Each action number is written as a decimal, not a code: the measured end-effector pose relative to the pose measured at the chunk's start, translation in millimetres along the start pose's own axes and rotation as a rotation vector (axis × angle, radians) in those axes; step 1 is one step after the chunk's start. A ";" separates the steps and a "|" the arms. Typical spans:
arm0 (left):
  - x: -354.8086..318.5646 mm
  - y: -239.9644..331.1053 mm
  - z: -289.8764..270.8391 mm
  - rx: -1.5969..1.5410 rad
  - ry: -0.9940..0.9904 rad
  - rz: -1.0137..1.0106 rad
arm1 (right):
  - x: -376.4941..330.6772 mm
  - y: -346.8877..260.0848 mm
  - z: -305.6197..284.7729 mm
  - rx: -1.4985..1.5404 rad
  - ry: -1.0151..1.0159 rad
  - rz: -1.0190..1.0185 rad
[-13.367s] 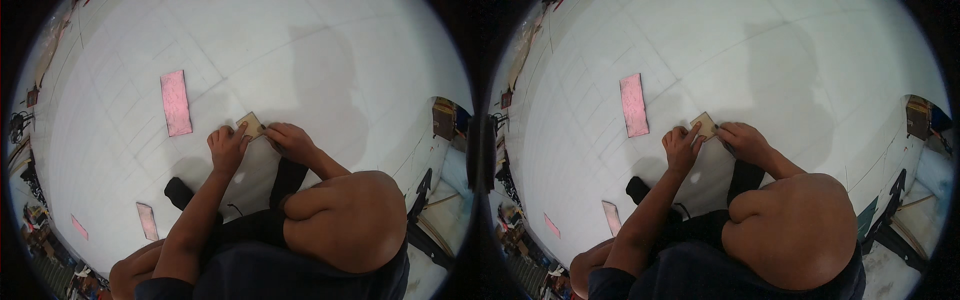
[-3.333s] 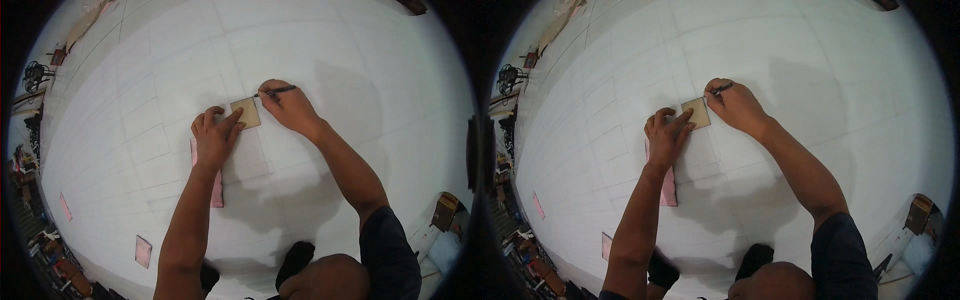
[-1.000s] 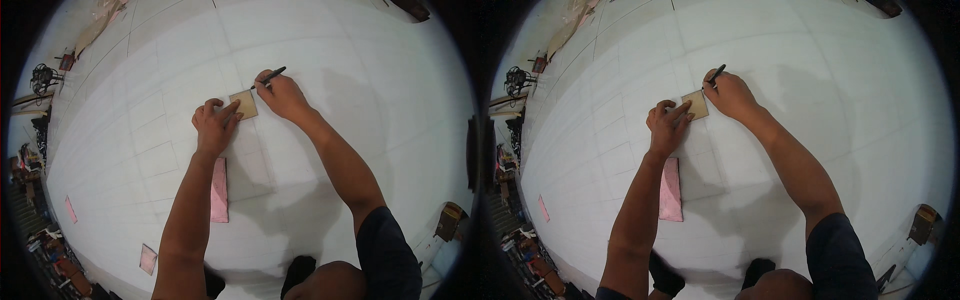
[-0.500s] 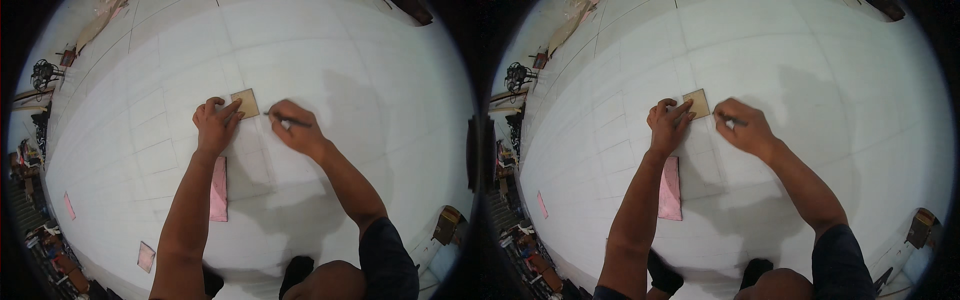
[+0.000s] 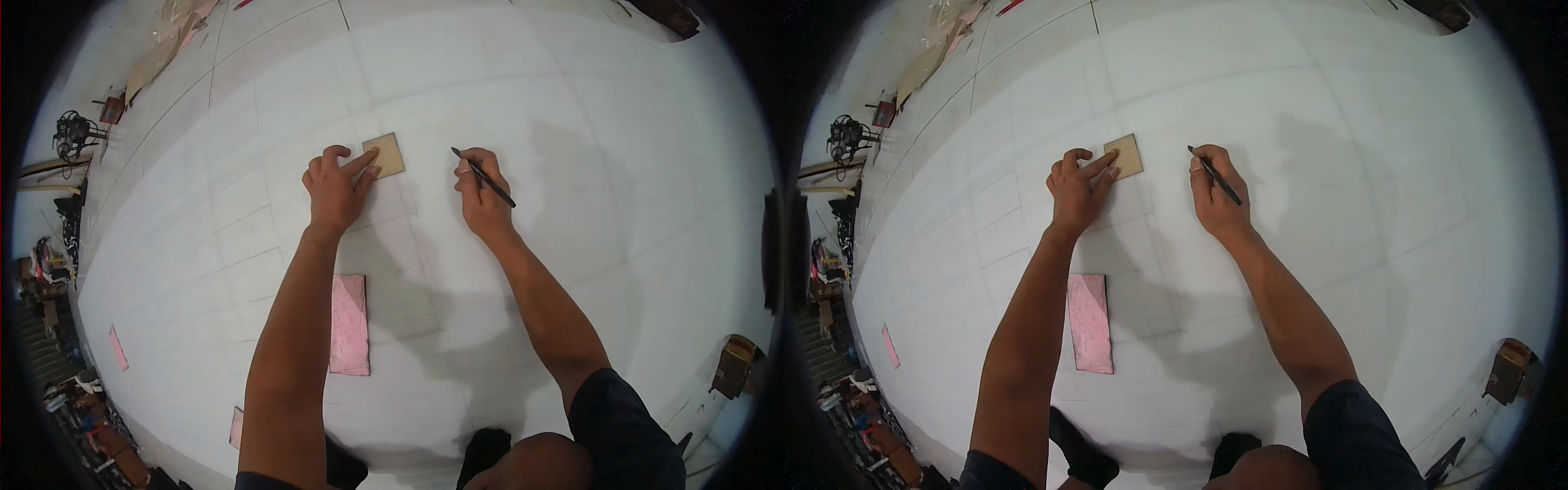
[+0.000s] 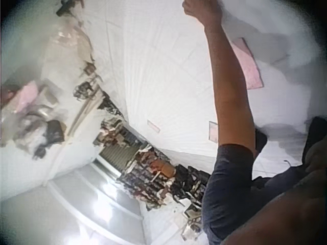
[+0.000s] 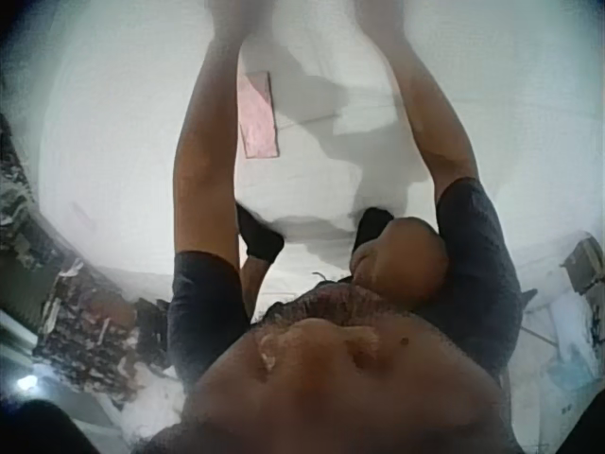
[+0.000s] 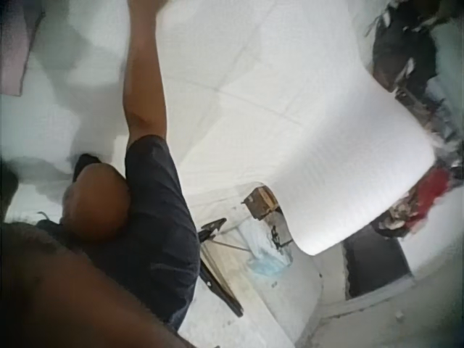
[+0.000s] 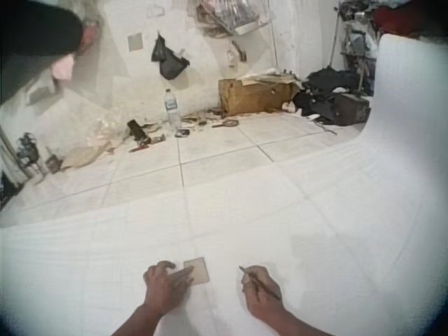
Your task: Tracing rectangular patterns onto a large white fabric using a template and marker.
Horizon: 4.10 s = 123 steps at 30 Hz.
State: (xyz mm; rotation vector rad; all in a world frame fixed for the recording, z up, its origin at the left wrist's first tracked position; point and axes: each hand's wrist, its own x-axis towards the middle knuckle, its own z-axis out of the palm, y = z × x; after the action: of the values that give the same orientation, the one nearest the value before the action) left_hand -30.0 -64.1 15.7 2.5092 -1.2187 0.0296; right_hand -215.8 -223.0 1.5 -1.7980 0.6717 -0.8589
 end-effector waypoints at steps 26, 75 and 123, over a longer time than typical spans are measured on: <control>4.1 -2.9 9.0 -0.049 0.059 -0.007 | 79.8 -17.3 45.5 0.082 -0.238 0.106; 68.1 -23.5 8.2 0.034 0.110 0.041 | 55.1 -0.2 31.1 -0.054 -0.064 0.059; 74.9 -32.6 18.5 -0.146 0.145 0.055 | 166.0 -20.0 117.9 -0.236 -0.498 0.130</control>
State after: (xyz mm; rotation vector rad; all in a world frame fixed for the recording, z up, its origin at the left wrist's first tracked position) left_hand 39.6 -108.3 1.2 2.3054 -1.1863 0.1289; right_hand -21.3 -279.0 31.7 -2.0483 0.5686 -0.2286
